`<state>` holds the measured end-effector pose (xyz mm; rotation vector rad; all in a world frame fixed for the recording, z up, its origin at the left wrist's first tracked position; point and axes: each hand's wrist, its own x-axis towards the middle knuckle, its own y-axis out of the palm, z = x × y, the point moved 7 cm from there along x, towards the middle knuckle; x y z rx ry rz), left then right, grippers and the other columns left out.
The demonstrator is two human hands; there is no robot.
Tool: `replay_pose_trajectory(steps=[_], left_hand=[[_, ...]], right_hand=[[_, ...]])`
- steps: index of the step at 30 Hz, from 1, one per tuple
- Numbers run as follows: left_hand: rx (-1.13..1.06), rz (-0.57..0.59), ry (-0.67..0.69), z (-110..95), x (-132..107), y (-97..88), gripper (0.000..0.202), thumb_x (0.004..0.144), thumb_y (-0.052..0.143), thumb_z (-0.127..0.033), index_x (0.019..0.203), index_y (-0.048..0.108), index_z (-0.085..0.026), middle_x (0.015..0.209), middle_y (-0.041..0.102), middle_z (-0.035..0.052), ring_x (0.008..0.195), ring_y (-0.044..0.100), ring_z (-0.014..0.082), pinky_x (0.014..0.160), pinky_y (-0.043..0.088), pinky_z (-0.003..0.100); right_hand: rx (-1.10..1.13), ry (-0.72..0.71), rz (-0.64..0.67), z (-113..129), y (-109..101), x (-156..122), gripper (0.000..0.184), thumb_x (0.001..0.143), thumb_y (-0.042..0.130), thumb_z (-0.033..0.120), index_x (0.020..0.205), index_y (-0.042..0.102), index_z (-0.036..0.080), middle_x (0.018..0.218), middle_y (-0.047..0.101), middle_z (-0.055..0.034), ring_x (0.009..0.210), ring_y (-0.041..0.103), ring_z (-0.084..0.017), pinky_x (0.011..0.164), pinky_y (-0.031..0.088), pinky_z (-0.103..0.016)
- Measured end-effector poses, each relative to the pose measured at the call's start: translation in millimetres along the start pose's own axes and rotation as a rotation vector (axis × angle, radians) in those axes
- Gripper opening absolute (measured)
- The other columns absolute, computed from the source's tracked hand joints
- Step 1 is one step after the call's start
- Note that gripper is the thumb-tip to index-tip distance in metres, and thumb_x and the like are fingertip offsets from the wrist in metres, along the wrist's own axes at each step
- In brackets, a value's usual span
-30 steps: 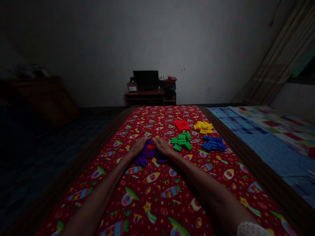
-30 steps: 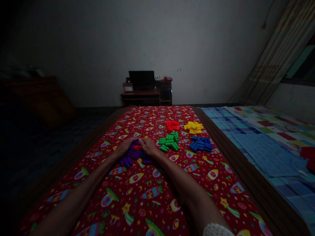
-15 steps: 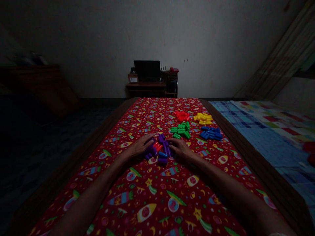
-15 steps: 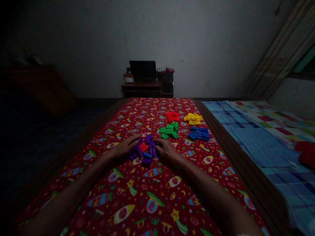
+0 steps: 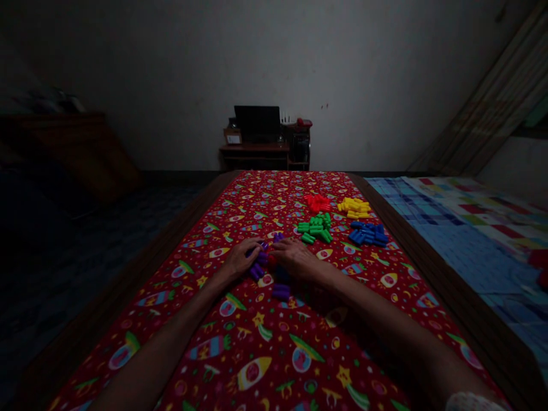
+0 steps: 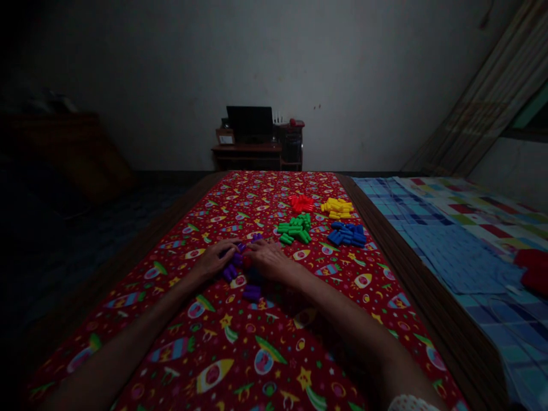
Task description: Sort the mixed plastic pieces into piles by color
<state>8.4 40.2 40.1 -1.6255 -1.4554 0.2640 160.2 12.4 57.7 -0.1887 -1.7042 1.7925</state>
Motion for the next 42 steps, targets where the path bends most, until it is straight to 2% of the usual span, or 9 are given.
replay_pose_trajectory(steps=[6,11,14,17,21,24,31,38,42], left_hand=[[-0.057,-0.061,-0.08,8.8,-2.5,-5.3,0.037,0.086,0.041,-0.045,0.085,0.068,-0.019,0.108,0.072,0.0097,0.102,0.066,0.0232,0.095,0.051,0.038],[-0.06,-0.06,-0.167,11.2,-4.6,-10.4,0.045,0.088,0.037,-0.047,0.104,0.069,-0.019,0.106,0.073,0.0072,0.1,0.068,0.0235,0.09,0.053,0.037],[-0.055,-0.045,-0.199,12.2,-6.3,-11.8,0.047,0.089,0.036,-0.047,0.108,0.069,-0.02,0.109,0.073,0.0071,0.101,0.068,0.0238,0.091,0.053,0.037],[-0.061,-0.048,-0.222,16.1,-7.7,-12.3,0.047,0.088,0.037,-0.048,0.108,0.069,-0.02,0.11,0.073,0.0073,0.101,0.068,0.0239,0.091,0.053,0.037],[-0.064,-0.043,-0.232,21.8,-7.9,-10.9,0.046,0.087,0.038,-0.049,0.104,0.07,-0.02,0.106,0.074,0.0071,0.098,0.069,0.0236,0.09,0.054,0.036],[-0.07,-0.038,-0.23,22.9,-8.0,-10.7,0.047,0.087,0.038,-0.049,0.104,0.071,-0.02,0.105,0.074,0.0071,0.098,0.069,0.0231,0.089,0.054,0.035],[-0.064,-0.026,-0.216,19.3,-10.1,-11.5,0.047,0.089,0.037,-0.049,0.106,0.071,-0.021,0.11,0.073,0.0072,0.103,0.067,0.0234,0.093,0.053,0.036],[-0.052,-0.057,-0.16,19.4,-8.4,-10.7,0.046,0.09,0.037,-0.05,0.103,0.071,-0.022,0.106,0.074,0.0065,0.1,0.069,0.024,0.091,0.054,0.037],[-0.061,-0.049,-0.162,17.1,-8.7,-9.9,0.044,0.091,0.037,-0.046,0.106,0.07,-0.021,0.108,0.073,0.0072,0.1,0.068,0.0234,0.091,0.054,0.037]], right_hand=[[-0.077,-0.003,0.232,3.2,5.4,29.0,0.017,0.087,0.06,0.021,0.103,0.066,0.016,0.098,0.07,-0.0114,0.11,0.053,-0.027,0.087,0.043,-0.039],[0.307,0.002,-0.001,-20.4,-33.3,29.4,0.026,0.085,0.066,0.03,0.108,0.068,0.017,0.101,0.071,-0.0081,0.095,0.063,-0.019,0.078,0.046,-0.026],[0.411,0.133,-0.237,-71.1,-68.4,26.4,0.034,0.085,0.065,0.036,0.115,0.066,0.02,0.108,0.07,-0.0068,0.095,0.065,-0.017,0.078,0.048,-0.026],[0.253,0.313,-0.334,-140.6,-93.2,22.4,0.034,0.085,0.065,0.037,0.114,0.066,0.018,0.103,0.071,-0.0084,0.093,0.066,-0.02,0.077,0.049,-0.028],[-0.086,0.515,-0.253,-219.8,-97.1,13.3,0.028,0.085,0.063,0.03,0.108,0.065,0.014,0.096,0.071,-0.0118,0.088,0.063,-0.021,0.075,0.045,-0.029],[-0.224,0.542,-0.111,-244.8,-78.2,7.1,0.026,0.086,0.061,0.028,0.109,0.063,0.014,0.097,0.069,-0.0132,0.089,0.06,-0.022,0.072,0.042,-0.028],[-0.271,0.494,-0.109,-243.9,-59.5,-0.5,0.017,0.085,0.061,0.024,0.1,0.064,0.016,0.102,0.067,-0.0135,0.106,0.054,-0.026,0.082,0.041,-0.032],[-0.059,0.53,-0.331,-228.2,-115.0,-3.0,0.013,0.085,0.058,0.021,0.086,0.069,0.014,0.082,0.071,-0.0081,0.073,0.063,-0.018,0.068,0.044,-0.027],[0.121,0.563,-0.46,-183.6,-135.3,-3.5,0.017,0.088,0.055,0.025,0.085,0.069,0.015,0.074,0.071,-0.0057,0.069,0.066,-0.017,0.063,0.046,-0.025]])
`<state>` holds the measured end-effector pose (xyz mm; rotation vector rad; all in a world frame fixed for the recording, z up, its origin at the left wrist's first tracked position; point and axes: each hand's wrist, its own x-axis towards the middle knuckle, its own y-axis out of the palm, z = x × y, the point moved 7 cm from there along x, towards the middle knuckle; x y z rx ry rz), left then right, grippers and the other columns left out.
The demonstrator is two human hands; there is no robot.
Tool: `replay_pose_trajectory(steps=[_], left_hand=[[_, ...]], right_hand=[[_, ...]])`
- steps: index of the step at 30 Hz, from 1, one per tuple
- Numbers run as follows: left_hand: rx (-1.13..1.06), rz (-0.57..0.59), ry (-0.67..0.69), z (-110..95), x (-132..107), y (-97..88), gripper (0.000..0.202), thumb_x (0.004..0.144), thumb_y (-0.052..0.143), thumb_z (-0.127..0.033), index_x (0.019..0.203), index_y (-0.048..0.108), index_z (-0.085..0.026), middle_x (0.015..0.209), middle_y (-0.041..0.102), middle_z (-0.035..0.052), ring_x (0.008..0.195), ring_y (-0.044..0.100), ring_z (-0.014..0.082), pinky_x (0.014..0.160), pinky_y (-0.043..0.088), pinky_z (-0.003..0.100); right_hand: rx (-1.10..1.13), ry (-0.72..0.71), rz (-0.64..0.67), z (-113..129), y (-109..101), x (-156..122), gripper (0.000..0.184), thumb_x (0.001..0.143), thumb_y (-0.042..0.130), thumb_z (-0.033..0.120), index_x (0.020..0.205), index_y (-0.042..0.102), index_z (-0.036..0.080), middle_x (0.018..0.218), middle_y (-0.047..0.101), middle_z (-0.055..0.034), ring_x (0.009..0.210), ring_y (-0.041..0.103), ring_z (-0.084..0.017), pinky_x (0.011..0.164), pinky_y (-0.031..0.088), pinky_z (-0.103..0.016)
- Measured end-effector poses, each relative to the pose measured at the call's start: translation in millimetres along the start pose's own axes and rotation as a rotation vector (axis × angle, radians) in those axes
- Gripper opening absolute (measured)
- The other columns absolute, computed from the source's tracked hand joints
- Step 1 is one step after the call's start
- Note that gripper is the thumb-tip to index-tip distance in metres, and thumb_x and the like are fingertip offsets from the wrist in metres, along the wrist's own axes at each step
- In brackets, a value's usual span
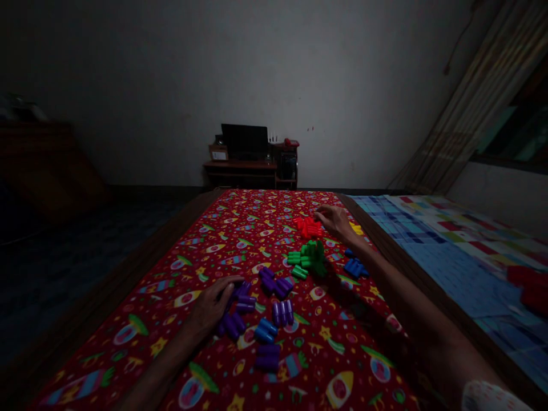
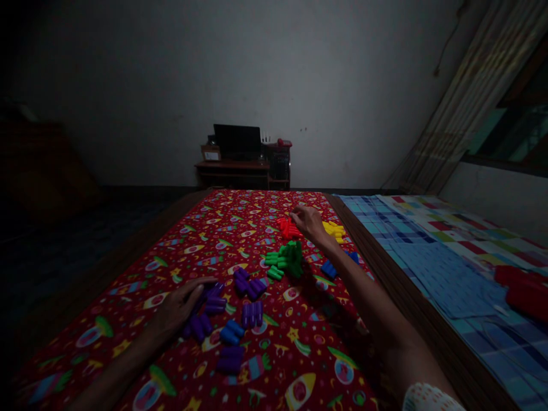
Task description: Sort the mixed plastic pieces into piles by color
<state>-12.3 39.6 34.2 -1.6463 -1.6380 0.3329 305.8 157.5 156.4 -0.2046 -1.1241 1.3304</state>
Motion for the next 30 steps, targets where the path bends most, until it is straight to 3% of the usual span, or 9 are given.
replay_pose_trajectory(steps=[3,5,7,10,14,17,21,27,30], left_hand=[[0.008,0.007,0.004,-0.6,0.3,1.8,0.045,0.091,0.036,-0.046,0.109,0.068,-0.02,0.11,0.072,0.0081,0.101,0.067,0.0236,0.092,0.053,0.038],[0.02,0.001,0.044,-2.3,0.4,3.4,0.046,0.091,0.037,-0.046,0.114,0.066,-0.019,0.116,0.07,0.0092,0.106,0.065,0.0244,0.096,0.051,0.04],[0.038,-0.013,0.103,-5.6,-0.7,5.1,0.048,0.091,0.037,-0.047,0.12,0.062,-0.018,0.124,0.065,0.0109,0.114,0.061,0.025,0.101,0.047,0.042],[0.078,-0.002,0.194,-14.5,-5.4,8.7,0.049,0.091,0.038,-0.046,0.127,0.057,-0.017,0.132,0.059,0.0131,0.124,0.053,0.0258,0.107,0.042,0.043],[0.17,0.095,0.296,-30.9,-13.9,16.7,0.046,0.092,0.042,-0.043,0.132,0.053,-0.023,0.14,0.053,0.0111,0.133,0.044,0.0263,0.112,0.035,0.048],[0.256,0.125,0.328,-36.8,-16.9,20.3,0.043,0.093,0.042,-0.041,0.132,0.052,-0.026,0.141,0.052,0.0092,0.136,0.039,0.0273,0.115,0.021,0.058],[0.291,0.12,0.321,-34.6,-16.0,22.4,0.042,0.096,0.037,-0.037,0.134,0.049,-0.026,0.14,0.053,0.01,0.135,0.04,0.0269,0.114,0.016,0.063],[0.261,0.112,0.318,-32.5,-14.3,23.3,0.042,0.097,0.033,-0.035,0.135,0.049,-0.025,0.138,0.054,0.0097,0.134,0.042,0.0246,0.115,0.018,0.059],[0.244,0.104,0.324,-33.5,-12.6,23.4,0.042,0.096,0.033,-0.037,0.132,0.052,-0.024,0.136,0.056,0.0095,0.131,0.045,0.0245,0.115,0.02,0.058]], right_hand=[[0.19,-0.115,0.25,59.6,30.4,-41.9,0.022,0.093,0.048,0.026,0.092,0.067,0.015,0.076,0.071,-0.005,0.068,0.067,-0.014,0.062,0.047,-0.022],[0.209,-0.361,0.477,107.8,62.3,-84.9,0.022,0.094,0.049,0.029,0.104,0.066,0.017,0.091,0.071,-0.0063,0.08,0.067,-0.014,0.071,0.049,-0.024],[0.121,-0.595,0.609,141.4,91.6,-128.1,0.034,0.091,0.057,0.04,0.117,0.061,0.018,0.109,0.066,-0.0107,0.095,0.063,-0.018,0.082,0.048,-0.029],[-0.074,-0.689,0.61,153.9,123.7,-164.2,0.046,0.087,0.06,0.048,0.122,0.057,0.017,0.12,0.058,-0.0159,0.111,0.053,-0.025,0.095,0.043,-0.041],[-0.15,-0.641,0.532,141.4,136.3,-171.1,0.02,0.093,0.055,0.031,0.105,0.064,0.019,0.105,0.064,-0.0106,0.103,0.055,-0.023,0.092,0.042,-0.039],[-0.051,-0.624,0.498,130.8,124.6,-166.6,0.014,0.091,0.056,0.02,0.096,0.068,0.019,0.091,0.069,-0.0068,0.088,0.06,-0.019,0.085,0.045,-0.033],[0.162,-0.483,0.365,102.2,75.3,-162.1,0.024,0.082,0.054,0.009,0.098,0.07,0.018,0.094,0.072,-0.0075,0.086,0.064,-0.018,0.08,0.048,-0.029],[0.113,0.036,0.175,10.1,-1.8,-184.5,0.02,0.084,0.052,0.018,0.088,0.071,0.019,0.085,0.073,-0.0067,0.077,0.068,-0.021,0.068,0.051,-0.031],[0.099,0.077,0.19,5.0,-7.7,-199.2,0.021,0.089,0.051,0.024,0.098,0.07,0.019,0.091,0.073,-0.0074,0.081,0.068,-0.02,0.072,0.052,-0.031]])
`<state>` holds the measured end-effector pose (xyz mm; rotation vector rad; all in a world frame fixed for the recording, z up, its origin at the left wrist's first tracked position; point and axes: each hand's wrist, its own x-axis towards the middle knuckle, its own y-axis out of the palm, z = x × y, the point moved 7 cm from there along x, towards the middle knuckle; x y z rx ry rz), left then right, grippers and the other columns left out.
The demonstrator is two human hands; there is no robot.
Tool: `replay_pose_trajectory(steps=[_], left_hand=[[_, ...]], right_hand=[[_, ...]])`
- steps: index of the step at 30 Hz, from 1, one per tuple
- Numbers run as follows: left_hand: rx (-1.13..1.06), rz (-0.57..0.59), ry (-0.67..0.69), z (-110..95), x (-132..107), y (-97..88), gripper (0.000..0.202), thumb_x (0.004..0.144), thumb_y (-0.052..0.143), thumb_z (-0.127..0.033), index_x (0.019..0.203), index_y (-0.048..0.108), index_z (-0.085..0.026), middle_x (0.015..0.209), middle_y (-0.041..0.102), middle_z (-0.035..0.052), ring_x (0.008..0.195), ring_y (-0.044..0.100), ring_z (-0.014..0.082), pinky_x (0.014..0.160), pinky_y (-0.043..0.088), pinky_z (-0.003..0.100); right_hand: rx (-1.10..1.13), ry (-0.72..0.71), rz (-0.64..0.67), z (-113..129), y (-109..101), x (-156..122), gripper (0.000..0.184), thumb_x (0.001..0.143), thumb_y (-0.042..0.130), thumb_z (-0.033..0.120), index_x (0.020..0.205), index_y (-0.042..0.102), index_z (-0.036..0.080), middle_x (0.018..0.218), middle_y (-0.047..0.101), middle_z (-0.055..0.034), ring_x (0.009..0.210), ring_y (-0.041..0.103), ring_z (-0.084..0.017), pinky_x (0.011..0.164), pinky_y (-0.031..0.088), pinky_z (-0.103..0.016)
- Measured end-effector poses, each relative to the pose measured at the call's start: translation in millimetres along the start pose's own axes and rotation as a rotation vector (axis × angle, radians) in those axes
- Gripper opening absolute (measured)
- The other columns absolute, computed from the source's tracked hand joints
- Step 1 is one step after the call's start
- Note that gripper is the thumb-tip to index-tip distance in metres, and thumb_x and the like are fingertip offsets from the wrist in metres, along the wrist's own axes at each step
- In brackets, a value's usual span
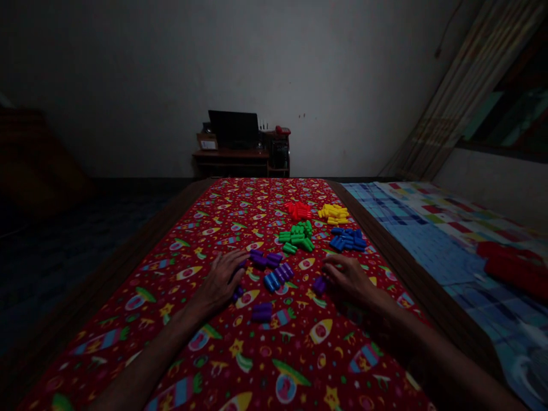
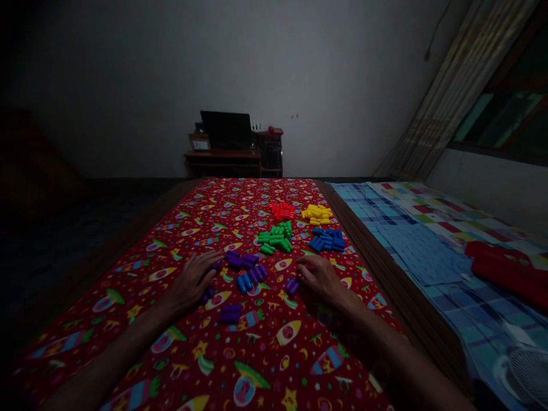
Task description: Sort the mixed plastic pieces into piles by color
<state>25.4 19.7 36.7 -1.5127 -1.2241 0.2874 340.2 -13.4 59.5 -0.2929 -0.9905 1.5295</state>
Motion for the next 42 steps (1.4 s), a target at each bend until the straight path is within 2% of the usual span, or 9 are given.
replay_pose_trajectory(steps=[5,13,16,21,26,28,31,38,42], left_hand=[[-0.005,-0.025,-0.01,1.0,1.0,-2.0,0.042,0.096,0.031,-0.037,0.126,0.056,-0.022,0.132,0.059,0.0101,0.127,0.049,0.0248,0.113,0.027,0.055],[-0.022,-0.044,0.014,0.3,1.5,-2.8,0.041,0.096,0.032,-0.037,0.124,0.056,-0.02,0.129,0.059,0.0107,0.125,0.049,0.0237,0.109,0.035,0.049],[-0.03,-0.044,0.023,-0.6,2.3,-3.1,0.041,0.096,0.032,-0.037,0.124,0.056,-0.019,0.128,0.059,0.0111,0.123,0.05,0.0236,0.109,0.036,0.048],[-0.047,-0.038,0.002,0.3,1.6,-2.6,0.043,0.096,0.031,-0.038,0.124,0.057,-0.018,0.128,0.059,0.0118,0.123,0.051,0.0241,0.109,0.038,0.047],[-0.039,-0.032,0.005,1.3,0.5,-2.0,0.046,0.096,0.029,-0.038,0.122,0.06,-0.016,0.127,0.061,0.0129,0.123,0.052,0.0255,0.108,0.04,0.048],[-0.028,-0.021,0.014,2.0,0.3,-1.7,0.045,0.096,0.029,-0.038,0.122,0.06,-0.016,0.127,0.061,0.0125,0.123,0.052,0.0256,0.108,0.04,0.047],[-0.005,-0.021,0.029,3.6,-0.2,-1.7,0.045,0.097,0.029,-0.037,0.122,0.06,-0.017,0.128,0.06,0.0119,0.124,0.052,0.025,0.108,0.041,0.047],[0.029,-0.027,0.063,8.1,-0.9,1.4,0.043,0.097,0.029,-0.038,0.12,0.06,-0.018,0.127,0.061,0.0112,0.123,0.052,0.0241,0.106,0.043,0.047],[0.033,-0.033,0.072,8.8,-0.8,1.5,0.043,0.097,0.028,-0.038,0.122,0.059,-0.02,0.128,0.061,0.0103,0.123,0.052,0.0239,0.106,0.043,0.046]], right_hand=[[-0.144,-0.363,0.2,34.1,39.4,-12.8,0.023,0.09,0.055,0.021,0.11,0.065,0.019,0.113,0.066,-0.0125,0.103,0.06,-0.021,0.088,0.049,-0.035],[-0.295,-0.342,0.069,-2.6,23.6,-5.7,0.022,0.091,0.044,0.011,0.094,0.065,0.016,0.097,0.067,-0.0118,0.093,0.059,-0.021,0.082,0.05,-0.035],[-0.286,-0.433,0.041,26.1,33.4,1.6,0.019,0.093,0.046,0.015,0.097,0.064,0.017,0.099,0.068,-0.0108,0.094,0.06,-0.02,0.084,0.048,-0.035],[-0.364,-0.687,0.237,103.2,89.2,11.8,0.02,0.097,0.046,0.022,0.111,0.059,0.018,0.116,0.062,-0.0113,0.109,0.054,-0.021,0.095,0.042,-0.039],[-0.529,-0.701,0.342,120.7,116.1,19.6,0.024,0.095,0.049,0.022,0.118,0.057,0.019,0.108,0.061,-0.0108,0.103,0.053,-0.023,0.096,0.039,-0.045],[-0.489,-0.709,0.304,114.6,107.8,24.7,0.029,0.095,0.05,0.025,0.123,0.056,0.021,0.11,0.061,-0.0107,0.103,0.053,-0.022,0.096,0.039,-0.044],[-0.43,-0.63,0.157,86.1,70.6,42.2,0.034,0.094,0.053,0.025,0.128,0.055,0.023,0.117,0.062,-0.0119,0.106,0.055,-0.023,0.095,0.041,-0.041],[-0.519,-0.121,-0.111,-42.4,-51.9,71.4,0.045,0.086,0.056,0.015,0.131,0.057,0.018,0.112,0.07,-0.013,0.1,0.066,-0.025,0.087,0.05,-0.036],[-0.516,0.003,-0.129,-70.5,-72.4,70.2,0.042,0.085,0.061,0.024,0.126,0.061,0.015,0.107,0.072,-0.0142,0.097,0.068,-0.026,0.082,0.053,-0.035]])
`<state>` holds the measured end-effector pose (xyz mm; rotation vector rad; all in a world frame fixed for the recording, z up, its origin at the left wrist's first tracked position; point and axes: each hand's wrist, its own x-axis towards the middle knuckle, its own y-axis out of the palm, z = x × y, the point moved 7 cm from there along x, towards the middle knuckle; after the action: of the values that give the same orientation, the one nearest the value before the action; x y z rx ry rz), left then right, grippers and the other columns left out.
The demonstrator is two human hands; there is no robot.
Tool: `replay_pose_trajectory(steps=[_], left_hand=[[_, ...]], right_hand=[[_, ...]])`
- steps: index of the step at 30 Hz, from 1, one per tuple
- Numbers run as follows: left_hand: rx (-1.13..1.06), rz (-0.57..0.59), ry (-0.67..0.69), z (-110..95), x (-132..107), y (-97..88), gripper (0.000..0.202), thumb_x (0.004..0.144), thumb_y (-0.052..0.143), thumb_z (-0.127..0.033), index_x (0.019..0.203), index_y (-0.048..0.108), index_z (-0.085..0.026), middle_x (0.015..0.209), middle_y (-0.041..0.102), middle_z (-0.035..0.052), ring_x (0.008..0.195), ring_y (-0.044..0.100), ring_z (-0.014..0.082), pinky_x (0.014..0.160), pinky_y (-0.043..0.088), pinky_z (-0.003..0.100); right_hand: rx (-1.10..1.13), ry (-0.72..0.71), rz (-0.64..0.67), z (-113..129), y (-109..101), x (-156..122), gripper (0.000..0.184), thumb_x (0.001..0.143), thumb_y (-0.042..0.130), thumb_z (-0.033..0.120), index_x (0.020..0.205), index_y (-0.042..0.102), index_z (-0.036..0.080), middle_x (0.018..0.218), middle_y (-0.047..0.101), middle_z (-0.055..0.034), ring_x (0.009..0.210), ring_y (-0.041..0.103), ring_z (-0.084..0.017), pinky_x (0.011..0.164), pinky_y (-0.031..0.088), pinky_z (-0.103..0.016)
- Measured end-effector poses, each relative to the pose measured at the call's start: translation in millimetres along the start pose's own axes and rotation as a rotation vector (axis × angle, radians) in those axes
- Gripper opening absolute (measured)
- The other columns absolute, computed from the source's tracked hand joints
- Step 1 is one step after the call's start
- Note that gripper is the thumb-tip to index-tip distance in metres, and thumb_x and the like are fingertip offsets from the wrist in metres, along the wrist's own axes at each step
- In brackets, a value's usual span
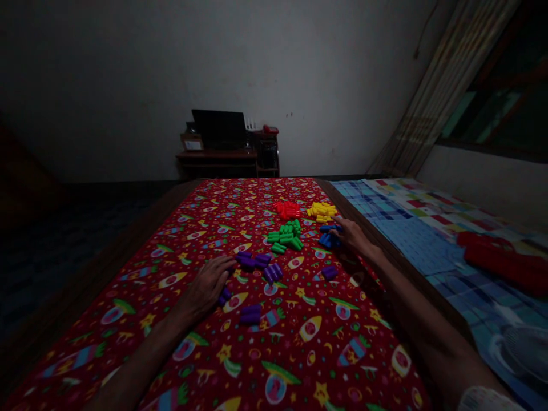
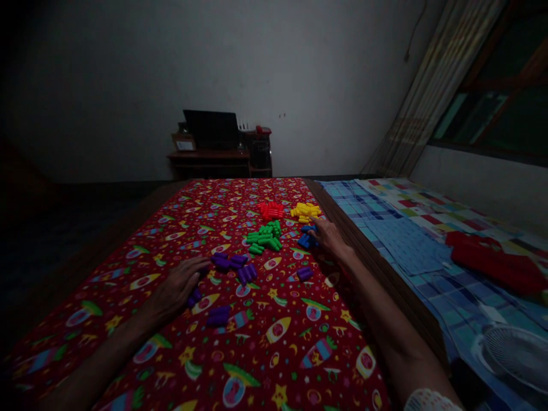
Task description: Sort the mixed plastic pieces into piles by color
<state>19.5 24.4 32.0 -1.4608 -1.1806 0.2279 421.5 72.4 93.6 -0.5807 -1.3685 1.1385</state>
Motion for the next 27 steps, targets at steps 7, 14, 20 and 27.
replay_pose_trajectory(steps=[7,14,20,27], left_hand=[[0.035,-0.001,0.026,-3.7,-2.4,-1.7,0.042,0.097,0.031,-0.038,0.126,0.056,-0.021,0.132,0.06,0.0097,0.128,0.048,0.0254,0.111,0.033,0.052],[0.078,0.049,0.065,-14.5,-4.6,-0.3,0.039,0.097,0.035,-0.035,0.129,0.053,-0.023,0.136,0.056,0.0093,0.131,0.046,0.0242,0.114,0.027,0.054],[0.076,0.061,0.083,-15.5,-3.7,1.2,0.039,0.097,0.035,-0.034,0.131,0.052,-0.022,0.136,0.056,0.0103,0.13,0.047,0.0236,0.113,0.029,0.053],[0.065,0.079,0.057,-15.4,-2.5,2.0,0.039,0.098,0.032,-0.034,0.129,0.053,-0.022,0.138,0.054,0.0102,0.131,0.046,0.0238,0.113,0.028,0.053]], right_hand=[[0.459,-0.301,0.068,127.8,4.4,-26.3,0.032,0.097,0.044,0.032,0.117,0.064,0.016,0.105,0.072,-0.0106,0.091,0.068,-0.019,0.079,0.053,-0.03],[0.319,-0.947,0.352,269.9,32.3,-108.5,0.039,0.094,0.051,0.043,0.125,0.056,0.019,0.14,0.048,-0.0164,0.13,0.042,-0.026,0.105,0.038,-0.04],[0.263,-0.89,0.303,247.2,56.8,-93.5,0.022,0.095,0.049,0.023,0.112,0.059,0.015,0.116,0.062,-0.0117,0.107,0.054,-0.02,0.092,0.047,-0.034],[0.361,-0.547,0.017,124.7,22.6,-70.1,0.025,0.094,0.045,0.018,0.115,0.06,0.018,0.113,0.065,-0.013,0.106,0.06,-0.021,0.087,0.053,-0.037]])
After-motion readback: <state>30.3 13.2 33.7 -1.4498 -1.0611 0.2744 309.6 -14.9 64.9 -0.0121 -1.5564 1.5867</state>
